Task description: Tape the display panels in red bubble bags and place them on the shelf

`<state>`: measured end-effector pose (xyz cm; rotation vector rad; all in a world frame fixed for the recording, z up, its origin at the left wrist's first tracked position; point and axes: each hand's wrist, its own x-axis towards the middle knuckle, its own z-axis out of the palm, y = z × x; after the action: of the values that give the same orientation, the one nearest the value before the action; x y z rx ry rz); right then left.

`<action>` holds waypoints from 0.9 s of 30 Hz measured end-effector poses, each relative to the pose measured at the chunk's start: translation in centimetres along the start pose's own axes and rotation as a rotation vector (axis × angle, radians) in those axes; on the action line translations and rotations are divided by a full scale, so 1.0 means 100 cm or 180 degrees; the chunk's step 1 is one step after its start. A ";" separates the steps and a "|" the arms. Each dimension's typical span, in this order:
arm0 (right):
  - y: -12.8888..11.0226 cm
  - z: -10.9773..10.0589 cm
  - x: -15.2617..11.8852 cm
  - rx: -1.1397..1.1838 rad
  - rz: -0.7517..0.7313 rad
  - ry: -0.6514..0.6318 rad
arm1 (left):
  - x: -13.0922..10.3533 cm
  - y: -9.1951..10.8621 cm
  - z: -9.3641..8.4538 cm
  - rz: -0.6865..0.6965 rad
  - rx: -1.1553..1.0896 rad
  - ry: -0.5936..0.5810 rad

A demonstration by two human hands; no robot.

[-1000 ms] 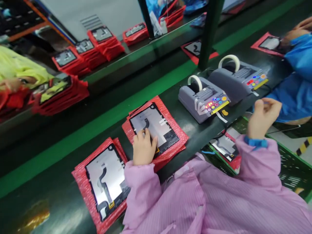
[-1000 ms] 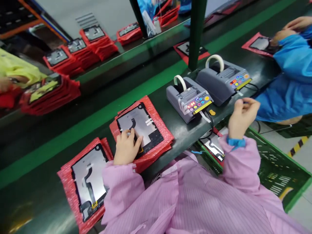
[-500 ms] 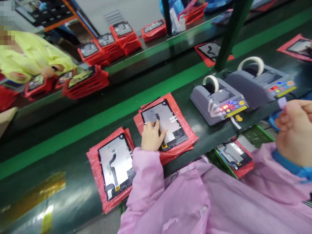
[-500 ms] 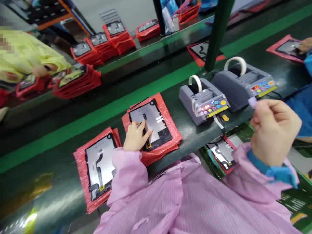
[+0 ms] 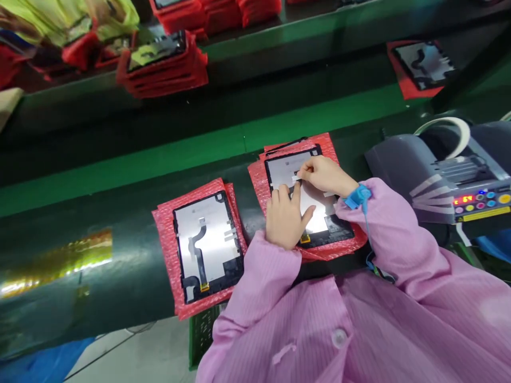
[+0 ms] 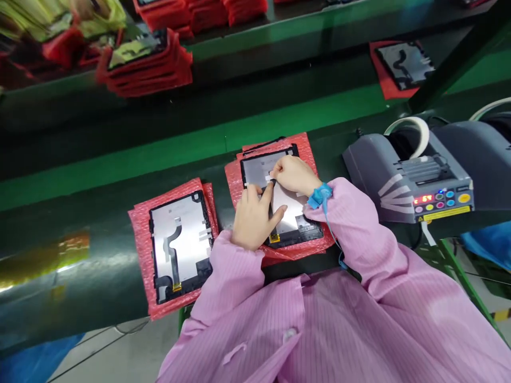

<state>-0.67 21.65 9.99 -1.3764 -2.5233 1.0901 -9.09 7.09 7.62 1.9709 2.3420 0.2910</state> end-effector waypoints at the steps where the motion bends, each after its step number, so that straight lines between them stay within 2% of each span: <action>1: -0.001 0.001 0.000 -0.0067 0.0022 -0.0003 | 0.000 0.000 0.000 0.0001 -0.0002 0.0036; 10: -0.009 0.006 -0.002 -0.0550 0.0068 0.0123 | 0.000 0.000 0.000 0.0084 -0.0047 0.0133; 15: -0.013 0.010 -0.006 -0.0829 0.0010 0.0173 | 0.003 -0.003 -0.002 0.0186 -0.0180 -0.0010; 20: -0.003 0.000 -0.013 -0.1034 0.0295 0.0857 | 0.004 -0.006 -0.003 0.0112 -0.0506 -0.0155; 22: 0.008 -0.008 -0.023 -0.1060 0.0305 0.1105 | -0.001 -0.010 -0.003 0.0119 -0.0806 -0.0005; 24: 0.019 -0.013 -0.038 -0.1006 0.0268 0.1247 | -0.012 -0.018 0.000 -0.0193 -0.1070 0.0489; 26: 0.030 -0.013 -0.058 -0.0983 0.0361 0.1248 | -0.026 -0.028 0.005 -0.0928 -0.1310 0.1023; 27: 0.034 -0.011 -0.068 -0.1008 0.0432 0.1189 | -0.032 -0.033 0.009 -0.1306 -0.1505 0.1080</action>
<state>6.18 18.27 10.51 -1.6618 -2.4177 0.3988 -11.56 3.48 5.93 1.2744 2.4818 1.0952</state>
